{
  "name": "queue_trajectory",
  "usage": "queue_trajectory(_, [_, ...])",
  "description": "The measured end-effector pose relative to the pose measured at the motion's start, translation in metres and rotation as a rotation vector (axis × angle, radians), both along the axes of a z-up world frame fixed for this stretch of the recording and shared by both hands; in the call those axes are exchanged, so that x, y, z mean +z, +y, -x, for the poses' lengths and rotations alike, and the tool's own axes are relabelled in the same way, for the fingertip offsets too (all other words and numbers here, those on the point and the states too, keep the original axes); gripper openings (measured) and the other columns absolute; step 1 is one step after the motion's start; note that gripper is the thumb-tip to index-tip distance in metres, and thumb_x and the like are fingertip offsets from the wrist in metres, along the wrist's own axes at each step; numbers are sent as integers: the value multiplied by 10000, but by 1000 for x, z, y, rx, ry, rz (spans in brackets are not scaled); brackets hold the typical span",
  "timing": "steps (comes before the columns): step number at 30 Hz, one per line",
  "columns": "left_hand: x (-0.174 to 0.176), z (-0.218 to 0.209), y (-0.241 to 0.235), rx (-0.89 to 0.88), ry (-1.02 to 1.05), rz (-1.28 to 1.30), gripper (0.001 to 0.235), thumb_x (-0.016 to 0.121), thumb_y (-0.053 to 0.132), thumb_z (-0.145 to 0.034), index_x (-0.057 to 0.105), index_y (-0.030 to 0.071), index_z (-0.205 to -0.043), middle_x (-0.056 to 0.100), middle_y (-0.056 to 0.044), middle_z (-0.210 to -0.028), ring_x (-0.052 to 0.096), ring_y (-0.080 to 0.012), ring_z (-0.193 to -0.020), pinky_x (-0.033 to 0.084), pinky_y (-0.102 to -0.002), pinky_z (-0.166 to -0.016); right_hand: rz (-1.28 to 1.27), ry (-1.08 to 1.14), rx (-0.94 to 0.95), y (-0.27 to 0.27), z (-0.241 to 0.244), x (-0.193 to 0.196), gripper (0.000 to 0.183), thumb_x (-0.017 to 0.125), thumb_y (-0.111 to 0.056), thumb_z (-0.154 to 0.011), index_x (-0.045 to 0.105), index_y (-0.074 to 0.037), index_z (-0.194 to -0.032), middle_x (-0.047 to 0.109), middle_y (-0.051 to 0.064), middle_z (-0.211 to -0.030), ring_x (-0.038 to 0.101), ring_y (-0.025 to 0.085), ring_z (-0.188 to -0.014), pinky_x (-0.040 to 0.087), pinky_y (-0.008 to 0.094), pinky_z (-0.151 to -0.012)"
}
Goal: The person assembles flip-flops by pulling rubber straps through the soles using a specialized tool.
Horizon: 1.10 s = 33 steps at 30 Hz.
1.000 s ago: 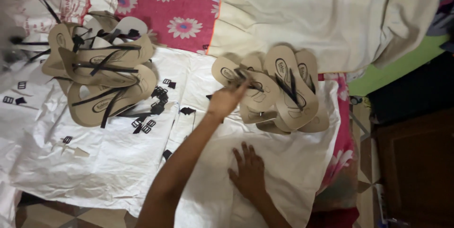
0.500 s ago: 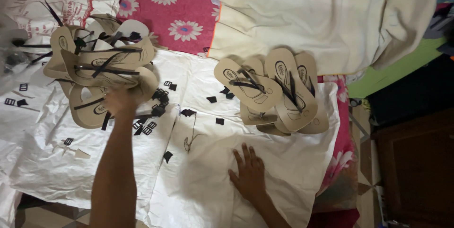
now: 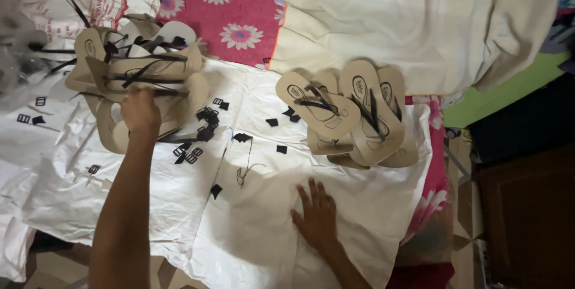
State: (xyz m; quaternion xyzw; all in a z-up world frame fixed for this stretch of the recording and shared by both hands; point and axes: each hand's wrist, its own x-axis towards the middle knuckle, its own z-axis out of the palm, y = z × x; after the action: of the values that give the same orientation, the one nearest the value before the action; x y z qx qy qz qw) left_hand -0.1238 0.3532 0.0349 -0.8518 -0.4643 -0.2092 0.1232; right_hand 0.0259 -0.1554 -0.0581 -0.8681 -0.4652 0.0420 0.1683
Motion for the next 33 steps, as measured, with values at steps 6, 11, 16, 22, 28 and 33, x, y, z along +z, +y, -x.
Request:
queue_trajectory(6, [82,-5,-70,-436,-254,27,377,620,-92,-780,771,119,-1054,696,-126,-1104,685,-381,-963,543,-476,-859,-72,-47,10,0,-4,-9,745,673,-464,-857,427,-169,-1496,264,166,-1627,253,370,-1488,241,554,-1126])
queue_trajectory(11, [103,-21,-146,-810,-167,93,444,646,-86,-640,776,101,-1022,702,-105,-1052,659,-345,-1006,522,-464,-893,-539,416,-103,5,-9,0,527,651,-349,-946,564,-117,-1411,533,115,-1496,453,306,-1422,348,462,-1139])
queue_trajectory(16, [50,-41,-200,-1012,-120,113,309,675,26,-728,769,94,-1014,703,-71,-1105,642,-323,-1094,515,-398,-966,-773,706,-104,25,-20,51,443,598,-268,-1013,579,-75,-1411,611,114,-1447,557,241,-1352,449,390,-1090])
queue_trajectory(22, [16,-53,-273,-1220,-123,177,283,699,74,-772,778,99,-1042,679,-55,-1089,616,-286,-1159,488,-431,-994,-620,614,2,38,-29,53,460,693,-261,-955,598,-73,-1364,698,122,-1184,673,239,-1087,529,363,-905])
queue_trajectory(28, [-12,-43,-330,-1071,-390,104,256,721,13,-755,750,99,-994,656,-66,-1182,597,-304,-1246,422,-529,-1152,-363,529,-7,31,-18,25,267,785,-232,-855,724,-97,-1077,720,111,-827,702,260,-750,532,376,-694])
queue_trajectory(33, [-57,-29,-383,-555,-703,183,310,694,-4,-828,729,97,-1119,576,-148,-1311,538,-429,-1271,424,-502,-1101,-516,690,-62,28,-4,12,181,779,-149,-828,723,-60,-976,693,65,-788,652,186,-699,523,346,-648])
